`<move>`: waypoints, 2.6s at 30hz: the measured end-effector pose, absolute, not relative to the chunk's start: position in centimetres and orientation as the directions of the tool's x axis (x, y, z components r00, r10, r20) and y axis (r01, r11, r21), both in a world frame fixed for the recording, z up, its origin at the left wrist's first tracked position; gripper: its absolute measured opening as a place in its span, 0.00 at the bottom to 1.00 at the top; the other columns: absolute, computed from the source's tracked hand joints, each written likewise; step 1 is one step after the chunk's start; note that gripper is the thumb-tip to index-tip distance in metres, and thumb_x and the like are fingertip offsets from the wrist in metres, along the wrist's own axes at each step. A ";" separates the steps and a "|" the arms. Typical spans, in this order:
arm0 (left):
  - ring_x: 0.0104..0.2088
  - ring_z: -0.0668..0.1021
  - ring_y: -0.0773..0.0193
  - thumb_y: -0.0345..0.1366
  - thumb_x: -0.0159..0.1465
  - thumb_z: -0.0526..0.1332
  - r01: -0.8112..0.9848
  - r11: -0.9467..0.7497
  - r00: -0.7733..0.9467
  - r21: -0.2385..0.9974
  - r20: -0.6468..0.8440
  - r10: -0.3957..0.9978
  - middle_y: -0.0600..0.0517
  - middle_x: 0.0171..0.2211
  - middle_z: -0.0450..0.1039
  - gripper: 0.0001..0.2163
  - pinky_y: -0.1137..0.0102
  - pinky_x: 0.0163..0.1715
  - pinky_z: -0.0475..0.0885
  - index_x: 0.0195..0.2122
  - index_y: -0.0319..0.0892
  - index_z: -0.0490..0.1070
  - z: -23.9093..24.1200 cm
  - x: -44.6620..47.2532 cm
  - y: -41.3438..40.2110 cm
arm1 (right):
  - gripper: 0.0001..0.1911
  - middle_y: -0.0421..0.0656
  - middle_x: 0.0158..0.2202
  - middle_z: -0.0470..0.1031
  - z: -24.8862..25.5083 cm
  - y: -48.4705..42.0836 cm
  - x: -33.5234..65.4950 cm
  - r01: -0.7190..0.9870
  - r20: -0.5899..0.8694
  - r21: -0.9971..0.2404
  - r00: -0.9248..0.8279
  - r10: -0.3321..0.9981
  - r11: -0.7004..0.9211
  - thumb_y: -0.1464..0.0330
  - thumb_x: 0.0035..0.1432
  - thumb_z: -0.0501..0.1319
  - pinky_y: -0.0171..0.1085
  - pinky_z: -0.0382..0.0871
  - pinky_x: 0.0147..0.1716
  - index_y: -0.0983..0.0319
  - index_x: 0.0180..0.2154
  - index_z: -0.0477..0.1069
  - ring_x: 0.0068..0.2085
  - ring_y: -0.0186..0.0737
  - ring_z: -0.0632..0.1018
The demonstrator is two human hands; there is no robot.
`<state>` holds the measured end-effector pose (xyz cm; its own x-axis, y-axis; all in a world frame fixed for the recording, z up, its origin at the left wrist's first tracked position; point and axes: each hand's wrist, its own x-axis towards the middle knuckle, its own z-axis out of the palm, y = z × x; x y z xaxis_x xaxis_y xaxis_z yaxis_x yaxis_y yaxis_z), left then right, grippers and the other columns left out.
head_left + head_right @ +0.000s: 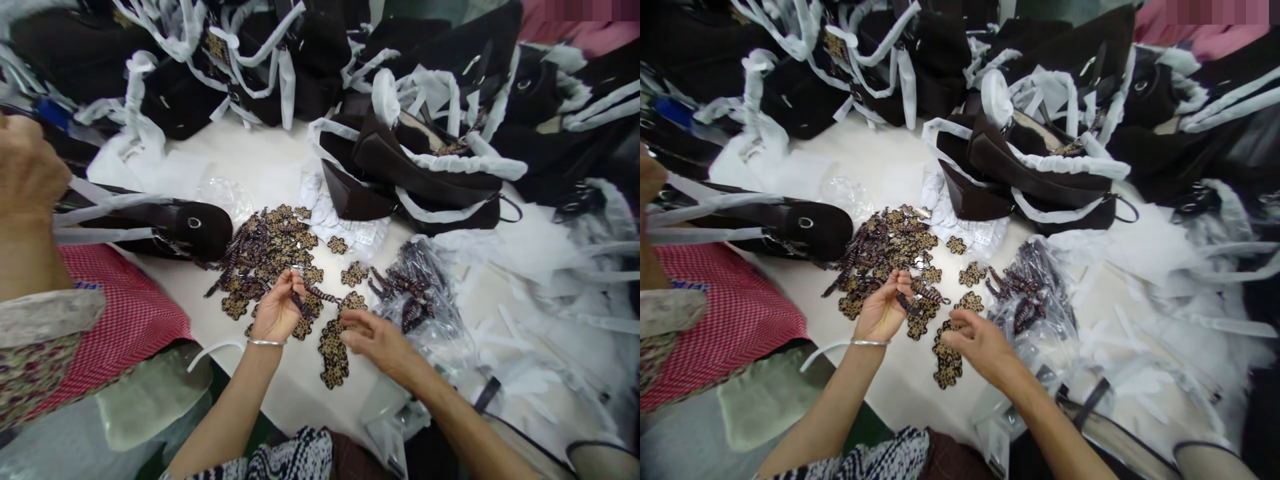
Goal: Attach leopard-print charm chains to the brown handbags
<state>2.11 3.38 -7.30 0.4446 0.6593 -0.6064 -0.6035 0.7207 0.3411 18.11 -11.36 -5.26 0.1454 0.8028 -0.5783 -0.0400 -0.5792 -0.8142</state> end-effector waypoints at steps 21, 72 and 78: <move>0.33 0.73 0.64 0.38 0.62 0.58 0.430 -0.003 0.865 0.903 -0.411 0.288 0.52 0.33 0.74 0.09 0.71 0.36 0.66 0.40 0.41 0.73 -7.2 -6.0 -13.9 | 0.10 0.41 0.26 0.76 -3.5 -25.4 10.9 0.437 -0.451 -0.704 0.335 0.827 -0.560 0.65 0.59 0.56 0.36 0.67 0.32 0.61 0.32 0.74 0.29 0.39 0.76; 0.47 0.77 0.57 0.35 0.62 0.61 0.047 0.908 0.786 0.417 -0.576 0.224 0.45 0.44 0.74 0.09 0.62 0.42 0.76 0.42 0.40 0.67 -6.4 -5.7 -13.9 | 0.14 0.45 0.33 0.79 -2.9 -28.1 8.5 0.174 -0.433 -0.791 0.517 0.738 -0.586 0.62 0.58 0.55 0.41 0.73 0.35 0.59 0.40 0.76 0.31 0.42 0.79; 0.38 0.79 0.59 0.44 0.60 0.63 0.403 0.625 0.862 0.669 -0.507 -0.013 0.44 0.37 0.77 0.14 0.66 0.38 0.74 0.39 0.37 0.69 -7.6 -5.3 -14.5 | 0.11 0.46 0.34 0.79 -3.1 -27.4 9.9 0.108 -0.338 -0.847 0.647 0.683 -0.520 0.60 0.54 0.62 0.40 0.70 0.38 0.60 0.33 0.77 0.36 0.45 0.78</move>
<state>-5.34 -14.54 -7.62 0.8616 -0.0127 -0.5075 0.4030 0.6249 0.6686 9.91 -27.38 -3.12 0.6472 0.6835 -0.3377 0.1076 -0.5204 -0.8471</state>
